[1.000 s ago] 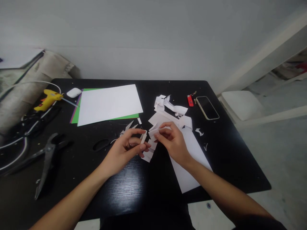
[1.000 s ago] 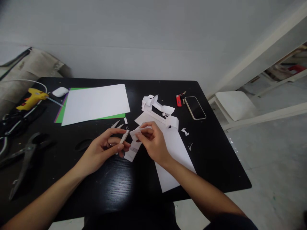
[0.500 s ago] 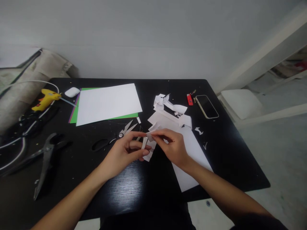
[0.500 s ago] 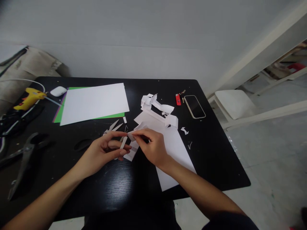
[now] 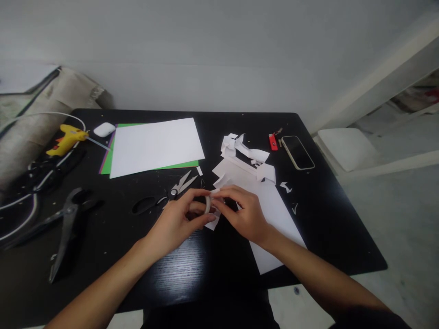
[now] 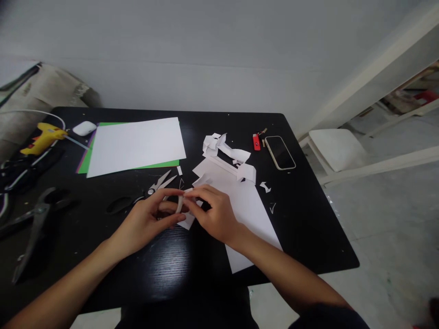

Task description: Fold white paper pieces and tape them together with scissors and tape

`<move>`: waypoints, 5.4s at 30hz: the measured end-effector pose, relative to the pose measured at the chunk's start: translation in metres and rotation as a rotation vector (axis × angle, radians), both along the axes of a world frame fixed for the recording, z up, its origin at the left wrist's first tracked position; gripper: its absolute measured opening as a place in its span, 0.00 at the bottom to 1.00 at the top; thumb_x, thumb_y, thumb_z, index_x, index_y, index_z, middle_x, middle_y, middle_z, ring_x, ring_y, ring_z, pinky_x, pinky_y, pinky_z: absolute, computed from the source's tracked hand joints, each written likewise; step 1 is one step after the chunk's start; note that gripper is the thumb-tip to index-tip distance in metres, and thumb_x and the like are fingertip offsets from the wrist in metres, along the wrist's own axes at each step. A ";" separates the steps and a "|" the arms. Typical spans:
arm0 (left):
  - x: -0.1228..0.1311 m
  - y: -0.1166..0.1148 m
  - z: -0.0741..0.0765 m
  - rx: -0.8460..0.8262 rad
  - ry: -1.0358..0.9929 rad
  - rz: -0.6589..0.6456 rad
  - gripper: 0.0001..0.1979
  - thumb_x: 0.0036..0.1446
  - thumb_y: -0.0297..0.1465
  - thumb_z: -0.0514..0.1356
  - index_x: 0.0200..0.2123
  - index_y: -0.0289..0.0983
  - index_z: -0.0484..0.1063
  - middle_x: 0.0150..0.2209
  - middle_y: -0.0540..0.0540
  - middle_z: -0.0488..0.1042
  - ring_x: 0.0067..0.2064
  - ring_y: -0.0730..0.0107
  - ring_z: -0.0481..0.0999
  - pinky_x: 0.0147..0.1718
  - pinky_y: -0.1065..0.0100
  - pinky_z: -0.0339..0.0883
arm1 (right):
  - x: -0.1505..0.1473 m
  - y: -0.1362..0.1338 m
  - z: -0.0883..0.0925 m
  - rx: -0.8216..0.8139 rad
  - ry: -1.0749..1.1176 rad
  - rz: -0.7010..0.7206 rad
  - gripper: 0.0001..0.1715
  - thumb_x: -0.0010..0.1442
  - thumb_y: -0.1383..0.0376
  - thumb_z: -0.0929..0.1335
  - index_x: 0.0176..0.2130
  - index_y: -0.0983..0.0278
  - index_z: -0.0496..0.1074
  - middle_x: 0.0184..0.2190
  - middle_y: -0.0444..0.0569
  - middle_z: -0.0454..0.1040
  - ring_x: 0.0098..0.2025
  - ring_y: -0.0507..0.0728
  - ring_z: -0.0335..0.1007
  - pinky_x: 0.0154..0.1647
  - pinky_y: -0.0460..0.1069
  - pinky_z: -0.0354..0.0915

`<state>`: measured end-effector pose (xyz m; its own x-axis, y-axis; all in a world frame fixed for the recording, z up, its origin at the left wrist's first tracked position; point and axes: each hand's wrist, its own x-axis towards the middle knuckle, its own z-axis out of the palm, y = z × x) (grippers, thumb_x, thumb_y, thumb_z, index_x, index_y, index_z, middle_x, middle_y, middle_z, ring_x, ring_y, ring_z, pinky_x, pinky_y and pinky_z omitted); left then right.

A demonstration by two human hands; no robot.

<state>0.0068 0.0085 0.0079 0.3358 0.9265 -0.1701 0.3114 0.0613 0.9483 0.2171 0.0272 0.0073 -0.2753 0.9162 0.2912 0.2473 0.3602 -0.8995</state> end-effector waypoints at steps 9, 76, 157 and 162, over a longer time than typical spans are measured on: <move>0.006 -0.004 0.003 0.060 0.025 0.082 0.15 0.65 0.43 0.65 0.49 0.41 0.73 0.29 0.51 0.81 0.28 0.69 0.79 0.27 0.71 0.69 | -0.002 -0.002 -0.002 0.069 0.009 -0.044 0.05 0.66 0.67 0.73 0.38 0.57 0.81 0.37 0.48 0.83 0.42 0.61 0.80 0.47 0.56 0.74; 0.010 -0.005 0.016 0.129 0.066 0.175 0.12 0.67 0.40 0.62 0.38 0.38 0.76 0.25 0.50 0.80 0.25 0.72 0.76 0.25 0.72 0.66 | -0.003 -0.002 0.007 -0.661 0.350 0.022 0.13 0.54 0.55 0.80 0.36 0.61 0.86 0.32 0.48 0.84 0.35 0.57 0.82 0.43 0.55 0.80; 0.010 -0.011 0.008 0.454 0.308 0.223 0.05 0.66 0.34 0.63 0.42 0.39 0.74 0.35 0.50 0.85 0.34 0.70 0.86 0.27 0.76 0.74 | -0.001 -0.005 0.004 -0.337 0.154 0.017 0.07 0.68 0.61 0.70 0.38 0.61 0.76 0.34 0.47 0.77 0.36 0.55 0.74 0.37 0.50 0.70; 0.011 -0.010 0.009 0.468 0.312 0.223 0.04 0.65 0.32 0.63 0.41 0.39 0.73 0.34 0.51 0.84 0.33 0.70 0.86 0.27 0.76 0.74 | -0.003 -0.003 0.004 -0.500 0.292 0.034 0.09 0.63 0.60 0.75 0.43 0.61 0.78 0.38 0.48 0.80 0.42 0.57 0.78 0.45 0.52 0.75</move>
